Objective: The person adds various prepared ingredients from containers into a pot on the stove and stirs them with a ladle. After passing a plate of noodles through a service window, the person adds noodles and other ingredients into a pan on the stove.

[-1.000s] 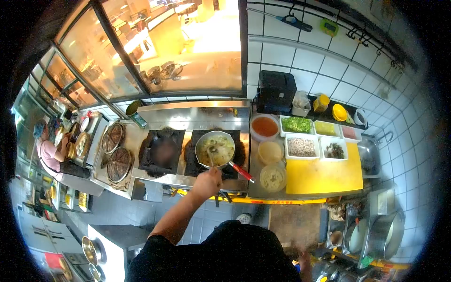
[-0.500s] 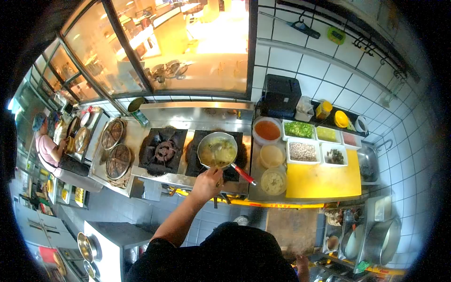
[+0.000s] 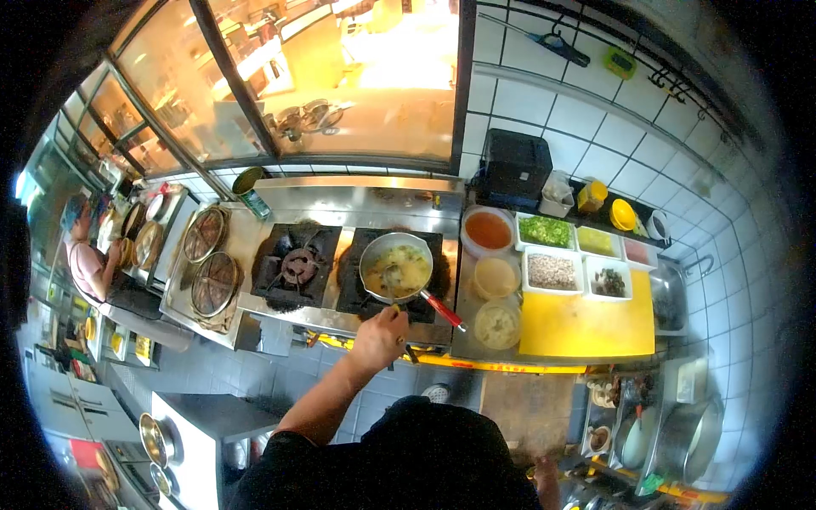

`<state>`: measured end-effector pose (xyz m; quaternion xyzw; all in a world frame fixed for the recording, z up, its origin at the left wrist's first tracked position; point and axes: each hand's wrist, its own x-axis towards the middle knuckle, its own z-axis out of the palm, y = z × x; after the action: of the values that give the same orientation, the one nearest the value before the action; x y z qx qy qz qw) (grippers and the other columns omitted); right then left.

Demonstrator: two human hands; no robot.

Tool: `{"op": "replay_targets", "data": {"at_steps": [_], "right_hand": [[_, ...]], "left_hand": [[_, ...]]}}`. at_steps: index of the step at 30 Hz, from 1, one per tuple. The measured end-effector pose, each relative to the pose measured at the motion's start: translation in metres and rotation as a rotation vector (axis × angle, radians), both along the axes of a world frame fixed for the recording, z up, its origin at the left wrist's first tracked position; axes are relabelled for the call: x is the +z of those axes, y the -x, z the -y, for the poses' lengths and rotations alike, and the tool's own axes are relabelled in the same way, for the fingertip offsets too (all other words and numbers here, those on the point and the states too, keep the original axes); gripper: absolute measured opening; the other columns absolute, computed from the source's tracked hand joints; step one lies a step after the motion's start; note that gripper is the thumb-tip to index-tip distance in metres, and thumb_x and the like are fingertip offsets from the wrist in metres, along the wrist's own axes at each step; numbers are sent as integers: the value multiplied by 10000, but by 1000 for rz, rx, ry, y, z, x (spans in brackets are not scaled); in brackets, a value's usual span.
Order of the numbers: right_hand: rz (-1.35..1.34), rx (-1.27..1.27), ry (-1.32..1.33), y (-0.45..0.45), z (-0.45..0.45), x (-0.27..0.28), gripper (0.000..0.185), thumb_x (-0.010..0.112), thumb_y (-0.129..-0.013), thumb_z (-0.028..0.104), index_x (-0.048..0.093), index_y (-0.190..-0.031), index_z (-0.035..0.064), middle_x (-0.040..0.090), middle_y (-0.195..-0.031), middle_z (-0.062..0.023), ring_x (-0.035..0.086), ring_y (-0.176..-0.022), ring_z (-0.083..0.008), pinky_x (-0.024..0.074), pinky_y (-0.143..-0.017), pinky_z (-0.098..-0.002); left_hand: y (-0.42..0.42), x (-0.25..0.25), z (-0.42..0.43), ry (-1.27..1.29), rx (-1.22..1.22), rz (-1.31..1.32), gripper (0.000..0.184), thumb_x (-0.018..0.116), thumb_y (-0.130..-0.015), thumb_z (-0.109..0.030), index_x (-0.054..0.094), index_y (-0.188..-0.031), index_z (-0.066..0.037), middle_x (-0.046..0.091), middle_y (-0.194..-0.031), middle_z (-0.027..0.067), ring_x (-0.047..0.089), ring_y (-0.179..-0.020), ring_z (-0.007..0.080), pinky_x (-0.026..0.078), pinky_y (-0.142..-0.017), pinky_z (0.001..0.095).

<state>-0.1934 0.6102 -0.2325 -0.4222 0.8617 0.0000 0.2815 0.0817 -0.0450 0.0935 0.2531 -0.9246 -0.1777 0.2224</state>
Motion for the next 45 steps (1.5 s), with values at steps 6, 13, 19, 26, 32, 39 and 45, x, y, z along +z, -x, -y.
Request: {"op": "replay_targets", "data": {"at_steps": [6, 13, 19, 26, 32, 39, 45], "right_hand": [[1, 45, -129, 20, 3, -12, 396, 580, -870, 478, 676, -1119, 185, 692, -1094, -155, 683, -977, -378, 553, -788, -517], [-102, 281, -345, 56, -12, -40, 448, 695, -790, 367, 609, -1202, 213, 663, -1168, -126, 683, -1007, -354, 578, -812, -497], [94, -96, -112, 27, 1, -8, 396, 707, -784, 349, 618, -1141, 202, 685, -1105, -96, 679, -1008, -355, 573, -806, -523], [49, -92, -103, 31, -25, -45, 343, 704, -770, 350, 653, -1056, 167, 698, -1058, -98, 685, -986, -357, 561, -815, -545], [132, -283, 151, -3, 10, 19, 387, 606, -837, 436, 674, -1099, 159, 695, -1077, -117, 667, -973, -394, 543, -786, -531], [-136, 222, -247, -26, 5, 23, 586, 698, -809, 397, 555, -1323, 155, 641, -1222, -148, 598, -1124, -366, 483, -918, -503], [-9, 235, -347, -29, 5, 19, 699, 765, -783, 312, 490, -1389, 97, 613, -1274, -177, 557, -1193, -372, 452, -990, -495]], "left_hand": [[9, -21, 9, 10, -34, 20, 214, 674, -729, -53, 541, -896, -60, 555, -899, 152, 628, -809, 357, 537, -686, 456], [13, -27, 11, 131, 68, 26, 188, 647, -728, -54, 565, -894, -23, 569, -893, 159, 654, -826, 324, 560, -682, 416], [39, -58, 14, 97, 130, 193, 171, 619, -773, -102, 609, -916, -8, 593, -928, 184, 655, -845, 336, 566, -689, 412], [85, -61, 7, 67, 190, 261, 402, 615, -909, -382, 660, -953, 15, 593, -994, 218, 648, -872, 374, 558, -752, 444], [113, -72, 6, 11, 196, 334, 633, 663, -831, -583, 682, -1002, 27, 577, -1088, 214, 619, -1000, 372, 552, -813, 442], [118, -74, 5, -52, 192, 398, 702, 676, -807, -624, 654, -1073, 26, 535, -1171, 211, 574, -1084, 364, 552, -829, 451], [115, -61, 1, -18, 207, 404, 625, 687, -823, -592, 682, -1014, 3, 548, -1086, 167, 579, -1060, 337, 540, -855, 443]]}}
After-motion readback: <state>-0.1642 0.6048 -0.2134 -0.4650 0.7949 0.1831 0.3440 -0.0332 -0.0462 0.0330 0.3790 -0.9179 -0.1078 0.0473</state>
